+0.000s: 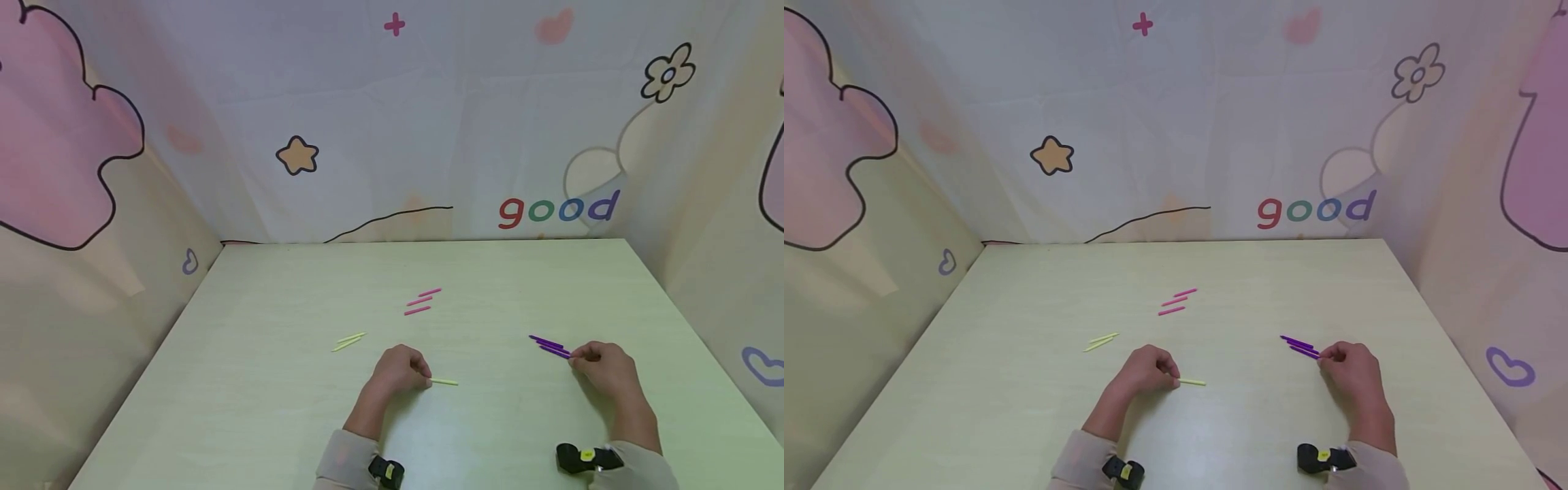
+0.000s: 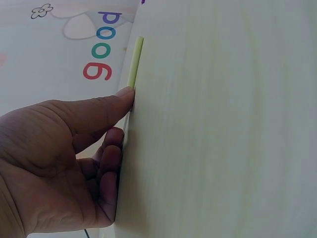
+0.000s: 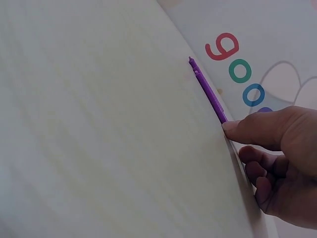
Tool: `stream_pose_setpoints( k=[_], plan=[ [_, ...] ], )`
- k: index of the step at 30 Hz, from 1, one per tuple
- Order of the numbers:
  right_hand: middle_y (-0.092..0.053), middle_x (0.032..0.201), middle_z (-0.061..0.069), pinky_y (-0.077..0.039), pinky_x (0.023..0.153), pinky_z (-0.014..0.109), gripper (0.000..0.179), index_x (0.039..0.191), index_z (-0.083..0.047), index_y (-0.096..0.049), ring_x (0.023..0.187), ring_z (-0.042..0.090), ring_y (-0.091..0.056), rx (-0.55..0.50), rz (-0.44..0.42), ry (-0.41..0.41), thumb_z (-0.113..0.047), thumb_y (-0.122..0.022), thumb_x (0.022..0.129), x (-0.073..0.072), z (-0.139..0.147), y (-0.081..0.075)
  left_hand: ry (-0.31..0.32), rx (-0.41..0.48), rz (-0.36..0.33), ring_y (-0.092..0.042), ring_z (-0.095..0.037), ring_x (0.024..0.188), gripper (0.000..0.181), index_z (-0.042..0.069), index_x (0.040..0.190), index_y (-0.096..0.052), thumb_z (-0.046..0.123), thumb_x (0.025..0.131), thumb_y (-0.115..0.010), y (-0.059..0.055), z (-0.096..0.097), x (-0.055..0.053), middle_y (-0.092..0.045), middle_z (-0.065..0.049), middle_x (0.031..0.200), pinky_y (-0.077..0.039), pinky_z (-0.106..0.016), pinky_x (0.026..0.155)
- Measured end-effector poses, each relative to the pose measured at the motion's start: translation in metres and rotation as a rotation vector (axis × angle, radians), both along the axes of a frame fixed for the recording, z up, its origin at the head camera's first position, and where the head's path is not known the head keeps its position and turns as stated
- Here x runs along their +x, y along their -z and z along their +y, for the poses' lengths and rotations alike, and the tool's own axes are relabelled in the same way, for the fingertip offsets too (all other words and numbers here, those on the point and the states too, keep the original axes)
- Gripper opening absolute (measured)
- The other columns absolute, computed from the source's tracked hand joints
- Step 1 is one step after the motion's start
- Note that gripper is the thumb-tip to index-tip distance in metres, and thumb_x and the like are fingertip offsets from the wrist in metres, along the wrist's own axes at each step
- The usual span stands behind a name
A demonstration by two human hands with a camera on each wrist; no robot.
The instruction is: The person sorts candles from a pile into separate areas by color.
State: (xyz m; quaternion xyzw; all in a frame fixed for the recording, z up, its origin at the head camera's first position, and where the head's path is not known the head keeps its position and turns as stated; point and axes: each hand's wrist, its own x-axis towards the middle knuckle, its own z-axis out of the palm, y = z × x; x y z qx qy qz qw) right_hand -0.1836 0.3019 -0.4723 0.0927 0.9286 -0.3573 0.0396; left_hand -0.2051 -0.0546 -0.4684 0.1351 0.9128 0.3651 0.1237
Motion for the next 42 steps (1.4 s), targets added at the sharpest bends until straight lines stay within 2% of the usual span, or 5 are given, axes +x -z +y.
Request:
stream_pose_setpoints(
  k=[18,28,33,38,42],
  plan=[
    [-0.057,0.093,0.016,-0.039,0.074,0.045,0.022,0.102,0.004,-0.060,0.087,0.032,-0.049,-0.008,-0.011,-0.007,-0.013,-0.061,0.088,0.006,-0.006,-0.010,-0.003,0.003,0.004,-0.046,-0.010,0.063,0.010,0.011,0.071,-0.070,0.007,0.071,-0.079,-0.002,0.001,0.001,-0.057,0.007,0.063,-0.038,-0.025,0.060],
    [-0.056,0.101,0.028,-0.043,0.072,0.048,0.036,0.109,0.007,-0.057,0.090,0.038,-0.052,0.033,-0.038,-0.094,-0.022,-0.061,0.088,0.009,-0.012,-0.023,-0.003,0.009,0.009,-0.046,-0.011,0.059,0.009,0.011,0.071,-0.070,0.008,0.071,-0.077,-0.006,0.001,0.004,-0.055,0.006,0.061,-0.038,-0.025,0.056],
    [-0.054,0.106,0.032,-0.044,0.072,0.049,0.039,0.112,0.008,-0.056,0.093,0.042,-0.053,0.051,-0.008,-0.151,-0.024,-0.061,0.088,0.011,-0.014,-0.030,0.000,0.047,0.052,-0.047,-0.010,0.056,0.005,0.009,0.073,-0.070,0.006,0.073,-0.073,-0.009,-0.004,0.004,-0.055,0.006,0.061,-0.039,-0.024,0.054],
    [-0.052,0.111,0.034,-0.045,0.073,0.049,0.040,0.114,0.007,-0.055,0.098,0.045,-0.052,0.073,0.028,-0.184,-0.025,-0.059,0.090,0.015,-0.019,-0.040,0.006,0.087,0.134,-0.049,-0.009,0.064,0.004,0.008,0.078,-0.067,0.009,0.079,-0.070,-0.015,-0.010,0.004,-0.055,0.007,0.067,-0.041,-0.026,0.059],
    [-0.049,0.116,0.035,-0.046,0.073,0.050,0.042,0.116,0.007,-0.054,0.102,0.046,-0.051,0.078,0.031,-0.191,-0.027,-0.058,0.091,0.016,-0.022,-0.048,0.003,0.139,0.155,-0.052,-0.010,0.067,0.004,0.010,0.080,-0.064,0.009,0.082,-0.067,-0.020,-0.013,0.003,-0.056,0.007,0.071,-0.042,-0.027,0.060]
  ],
)
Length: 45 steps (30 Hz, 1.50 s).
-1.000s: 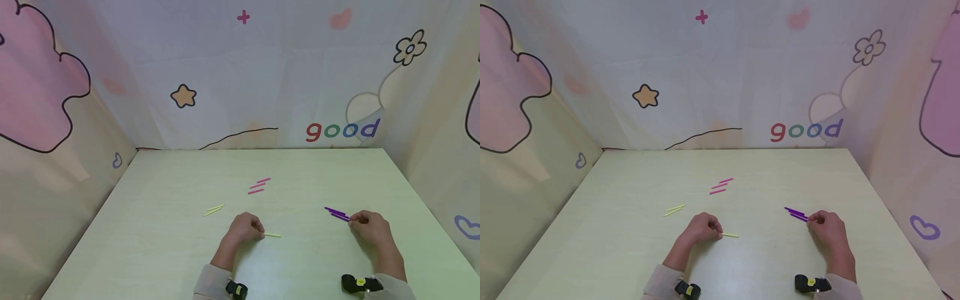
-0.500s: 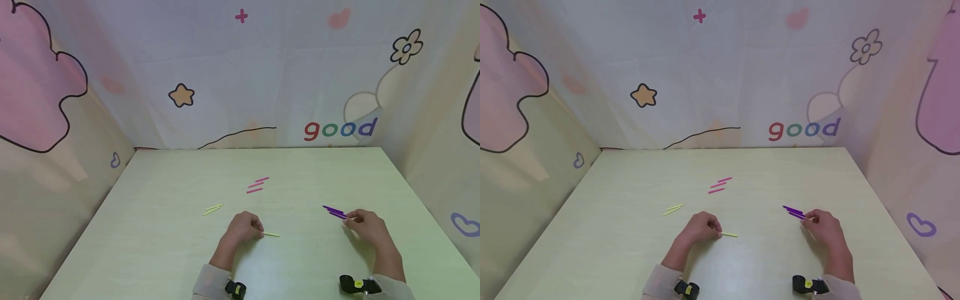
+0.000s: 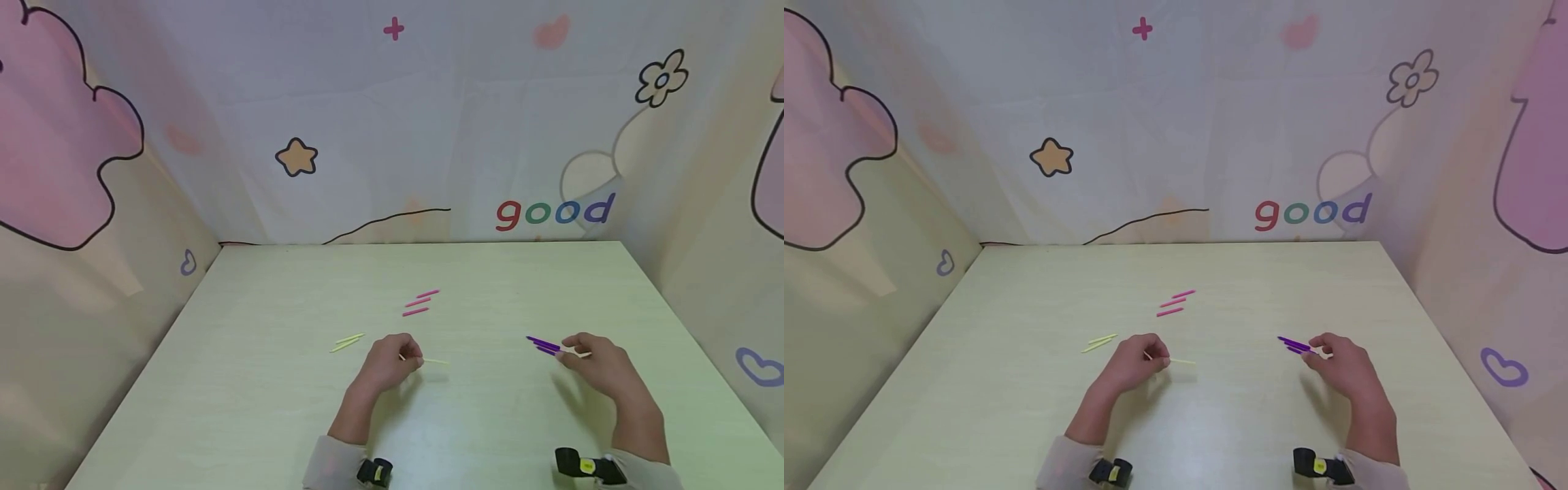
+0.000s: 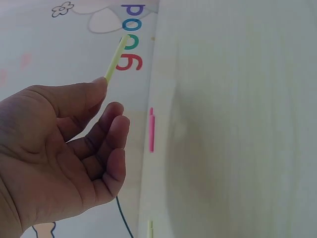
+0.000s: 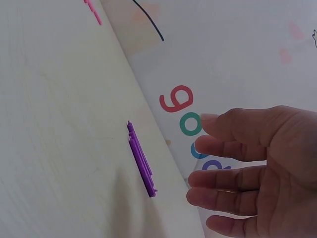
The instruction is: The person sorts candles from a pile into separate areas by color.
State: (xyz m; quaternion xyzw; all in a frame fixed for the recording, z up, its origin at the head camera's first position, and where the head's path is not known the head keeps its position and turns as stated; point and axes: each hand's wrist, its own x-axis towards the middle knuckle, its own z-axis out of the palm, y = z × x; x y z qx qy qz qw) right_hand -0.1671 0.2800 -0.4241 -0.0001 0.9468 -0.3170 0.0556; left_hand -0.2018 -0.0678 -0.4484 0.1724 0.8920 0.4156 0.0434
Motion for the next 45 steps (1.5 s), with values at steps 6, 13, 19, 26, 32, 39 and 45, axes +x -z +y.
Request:
stream_pose_setpoints(
  k=[6,13,19,26,32,39,45],
  plan=[
    [-0.049,0.117,0.034,-0.047,0.072,0.048,0.042,0.115,0.007,-0.055,0.101,0.045,-0.053,-0.011,0.011,-0.012,-0.027,-0.058,0.091,0.001,-0.001,-0.003,-0.011,0.026,-0.010,-0.053,-0.009,0.067,0.005,0.010,0.081,-0.062,0.007,0.083,-0.065,-0.004,-0.001,0.001,-0.056,0.006,0.072,-0.043,-0.026,0.059],
    [-0.052,0.114,0.032,-0.046,0.072,0.048,0.040,0.115,0.007,-0.055,0.099,0.043,-0.054,-0.035,0.051,-0.005,-0.024,-0.061,0.089,0.001,-0.007,0.002,-0.027,0.052,-0.006,-0.052,-0.010,0.067,0.004,0.008,0.082,-0.062,0.007,0.083,-0.066,0.002,-0.004,0.007,-0.056,0.006,0.073,-0.043,-0.027,0.061],
    [-0.061,0.101,0.018,-0.046,0.071,0.042,0.037,0.111,0.004,-0.058,0.092,0.035,-0.056,-0.068,0.091,-0.039,-0.022,-0.065,0.087,0.000,-0.029,0.007,-0.084,0.093,-0.007,-0.051,-0.011,0.067,0.004,0.009,0.083,-0.062,0.007,0.084,-0.065,0.010,-0.017,0.016,-0.056,0.005,0.075,-0.043,-0.028,0.062],
    [-0.057,0.112,0.022,-0.043,0.079,0.050,0.041,0.115,0.003,-0.058,0.101,0.039,-0.052,-0.071,0.104,-0.080,-0.025,-0.066,0.087,-0.001,-0.043,0.012,-0.112,0.120,-0.023,-0.052,-0.012,0.069,0.004,0.008,0.085,-0.061,0.008,0.085,-0.065,0.015,-0.028,0.018,-0.058,0.004,0.076,-0.044,-0.029,0.062],
    [-0.057,0.113,0.020,-0.044,0.078,0.048,0.039,0.114,0.000,-0.059,0.102,0.038,-0.052,-0.087,0.083,-0.108,-0.026,-0.067,0.086,-0.007,-0.056,0.016,-0.145,0.139,-0.040,-0.052,-0.014,0.071,0.004,0.005,0.087,-0.061,0.007,0.086,-0.064,0.013,-0.040,0.015,-0.059,0.000,0.078,-0.044,-0.031,0.063],
    [-0.059,0.112,0.017,-0.044,0.079,0.048,0.037,0.113,0.000,-0.061,0.102,0.037,-0.053,-0.116,0.088,-0.155,-0.024,-0.067,0.085,-0.012,-0.070,0.016,-0.197,0.156,-0.065,-0.053,-0.016,0.073,0.004,0.004,0.087,-0.061,0.006,0.085,-0.065,0.015,-0.056,0.013,-0.060,-0.001,0.080,-0.045,-0.031,0.062],
    [-0.061,0.109,0.015,-0.045,0.078,0.046,0.032,0.110,-0.001,-0.062,0.101,0.036,-0.053,-0.115,0.092,-0.190,-0.020,-0.067,0.085,-0.017,-0.080,0.018,-0.231,0.172,-0.085,-0.055,-0.017,0.074,0.004,0.004,0.087,-0.062,0.005,0.085,-0.065,0.015,-0.069,0.013,-0.060,-0.002,0.081,-0.046,-0.031,0.061]
  ],
)
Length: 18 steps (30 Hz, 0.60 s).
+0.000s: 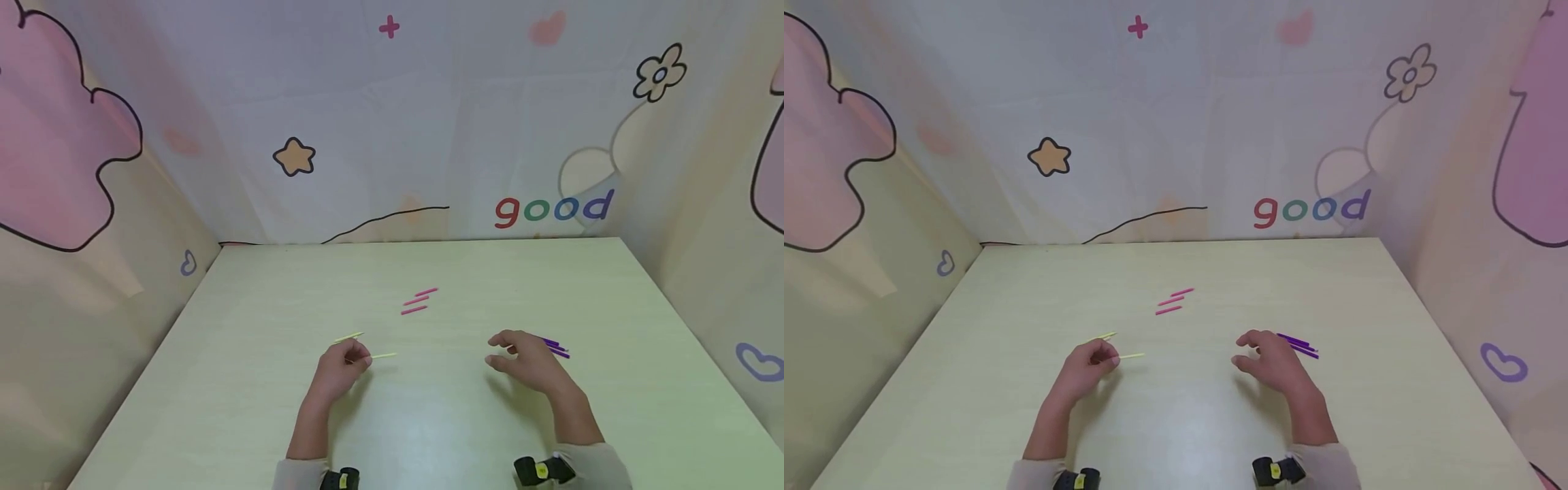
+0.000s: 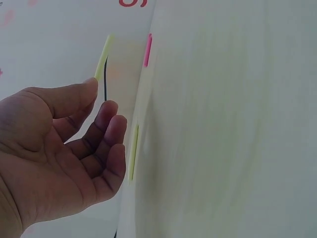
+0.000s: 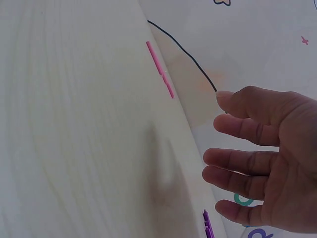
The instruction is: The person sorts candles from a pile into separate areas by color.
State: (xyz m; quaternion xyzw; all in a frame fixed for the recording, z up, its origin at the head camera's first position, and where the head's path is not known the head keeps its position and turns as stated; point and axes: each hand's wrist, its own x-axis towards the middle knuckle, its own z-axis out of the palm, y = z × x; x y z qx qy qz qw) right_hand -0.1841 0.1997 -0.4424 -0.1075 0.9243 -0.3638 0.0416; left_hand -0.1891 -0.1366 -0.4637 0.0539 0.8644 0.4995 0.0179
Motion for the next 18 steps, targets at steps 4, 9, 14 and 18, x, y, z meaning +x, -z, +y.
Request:
stream_pose_setpoints(
  k=[4,9,14,18],
  plan=[
    [-0.061,0.107,0.013,-0.046,0.077,0.044,0.029,0.108,-0.001,-0.063,0.100,0.034,-0.054,-0.006,0.002,-0.024,-0.019,-0.067,0.085,-0.004,-0.008,0.003,-0.021,-0.004,-0.014,-0.056,-0.018,0.076,0.004,0.004,0.087,-0.062,0.005,0.084,-0.065,0.000,-0.009,-0.002,-0.060,-0.003,0.081,-0.046,-0.031,0.062],
    [-0.061,0.108,0.011,-0.046,0.078,0.044,0.027,0.106,-0.003,-0.064,0.100,0.032,-0.053,0.002,-0.026,-0.032,-0.017,-0.068,0.084,-0.010,-0.021,0.005,-0.052,-0.013,-0.032,-0.055,-0.018,0.077,0.004,0.004,0.086,-0.063,0.006,0.084,-0.066,-0.001,-0.016,-0.004,-0.060,-0.002,0.080,-0.045,-0.032,0.064],
    [-0.061,0.106,0.010,-0.045,0.080,0.045,0.024,0.104,-0.004,-0.065,0.100,0.031,-0.054,0.018,-0.032,-0.050,-0.016,-0.069,0.083,-0.013,-0.034,0.007,-0.098,-0.036,-0.037,-0.054,-0.017,0.076,0.004,0.005,0.084,-0.066,0.007,0.082,-0.069,0.001,-0.024,-0.004,-0.061,0.000,0.077,-0.044,-0.031,0.064],
    [-0.060,0.106,0.011,-0.045,0.079,0.045,0.024,0.104,-0.004,-0.065,0.100,0.032,-0.054,0.008,-0.016,-0.070,-0.015,-0.069,0.083,-0.013,-0.044,0.006,-0.134,-0.041,-0.030,-0.055,-0.016,0.073,0.004,0.004,0.083,-0.067,0.006,0.081,-0.070,0.002,-0.029,-0.005,-0.061,0.000,0.075,-0.044,-0.031,0.063]
  ],
)
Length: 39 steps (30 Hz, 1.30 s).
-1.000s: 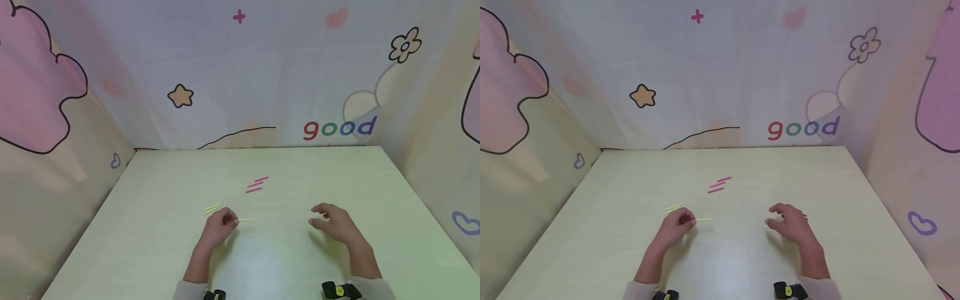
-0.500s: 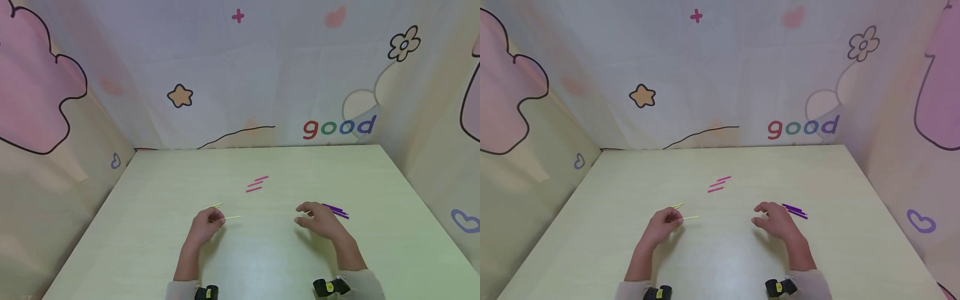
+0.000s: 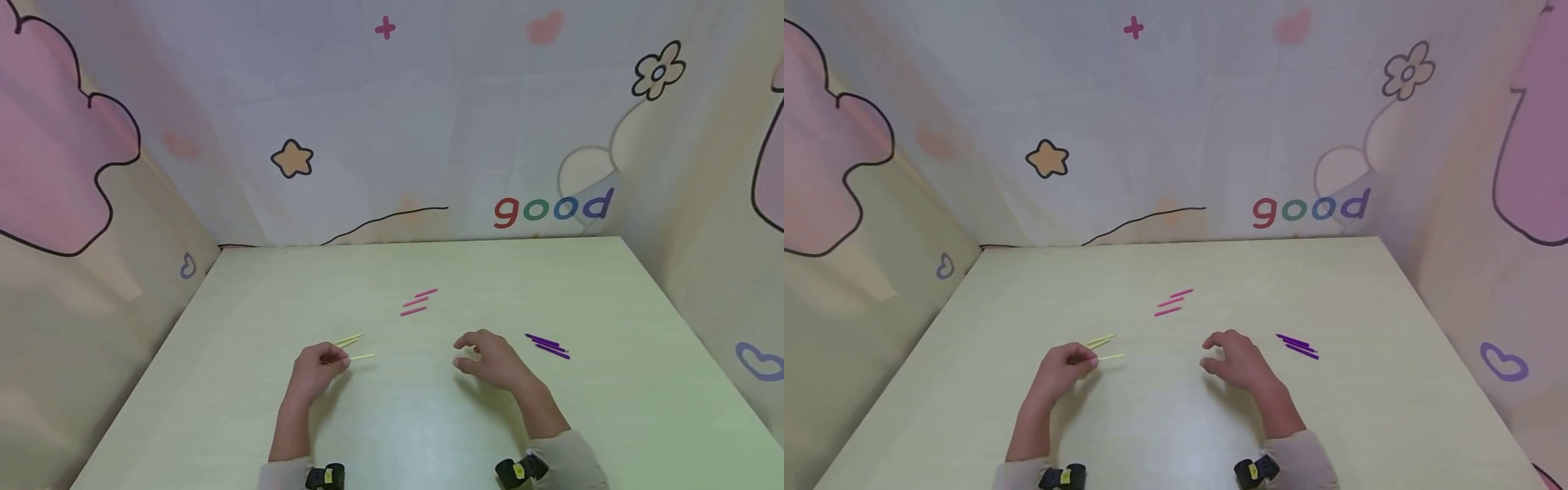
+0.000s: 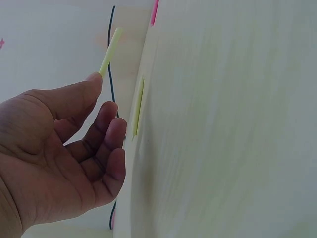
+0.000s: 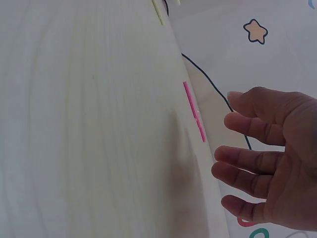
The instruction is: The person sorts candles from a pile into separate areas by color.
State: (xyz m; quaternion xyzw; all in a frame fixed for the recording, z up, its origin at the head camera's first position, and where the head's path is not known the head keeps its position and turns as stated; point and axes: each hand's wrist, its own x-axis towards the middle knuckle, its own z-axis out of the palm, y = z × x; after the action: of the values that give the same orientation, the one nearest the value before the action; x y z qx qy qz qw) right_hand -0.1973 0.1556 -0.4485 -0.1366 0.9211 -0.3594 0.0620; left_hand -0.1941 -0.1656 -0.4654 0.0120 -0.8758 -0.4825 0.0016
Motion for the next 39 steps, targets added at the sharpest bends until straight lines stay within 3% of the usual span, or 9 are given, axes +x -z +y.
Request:
stream_pose_setpoints(
  k=[9,19,30,35,39],
  plan=[
    [-0.057,0.104,0.009,-0.043,0.083,0.044,0.023,0.103,-0.007,-0.065,0.098,0.029,-0.054,0.007,0.044,-0.041,-0.017,-0.070,0.082,0.004,-0.021,0.005,-0.089,-0.019,-0.010,-0.057,-0.016,0.073,0.005,0.003,0.081,-0.070,0.007,0.078,-0.072,0.000,-0.014,0.000,-0.064,0.000,0.075,-0.044,-0.031,0.064],
    [-0.058,0.107,0.010,-0.043,0.084,0.045,0.025,0.105,-0.005,-0.064,0.101,0.033,-0.054,0.003,0.089,-0.049,-0.015,-0.069,0.083,0.000,-0.020,0.000,-0.184,0.015,-0.050,-0.054,-0.015,0.066,0.010,0.001,0.084,-0.070,0.009,0.078,-0.072,0.006,-0.025,-0.002,-0.062,-0.002,0.073,-0.042,-0.029,0.059],
    [-0.057,0.108,0.012,-0.041,0.085,0.046,0.026,0.106,-0.004,-0.063,0.101,0.033,-0.053,-0.052,0.119,-0.102,-0.014,-0.068,0.083,-0.007,-0.045,0.005,-0.244,-0.079,-0.092,-0.054,-0.021,0.075,0.011,0.001,0.084,-0.071,0.010,0.079,-0.071,0.004,-0.030,-0.008,-0.065,-0.004,0.077,-0.041,-0.031,0.064],
    [-0.057,0.105,0.011,-0.041,0.084,0.045,0.025,0.105,-0.003,-0.064,0.099,0.032,-0.054,-0.049,0.165,-0.132,-0.014,-0.067,0.083,-0.010,-0.057,0.010,-0.260,-0.132,-0.145,-0.055,-0.023,0.076,0.012,0.002,0.087,-0.070,0.012,0.080,-0.069,0.006,-0.028,-0.011,-0.063,-0.004,0.079,-0.040,-0.033,0.064],
    [-0.057,0.107,0.012,-0.042,0.083,0.044,0.026,0.106,-0.003,-0.063,0.099,0.032,-0.055,-0.080,0.142,-0.149,-0.016,-0.066,0.084,-0.012,-0.063,0.012,-0.268,-0.170,-0.174,-0.055,-0.024,0.076,0.012,0.003,0.088,-0.069,0.012,0.081,-0.068,0.006,-0.025,-0.014,-0.063,-0.005,0.079,-0.040,-0.034,0.063]
  ],
)
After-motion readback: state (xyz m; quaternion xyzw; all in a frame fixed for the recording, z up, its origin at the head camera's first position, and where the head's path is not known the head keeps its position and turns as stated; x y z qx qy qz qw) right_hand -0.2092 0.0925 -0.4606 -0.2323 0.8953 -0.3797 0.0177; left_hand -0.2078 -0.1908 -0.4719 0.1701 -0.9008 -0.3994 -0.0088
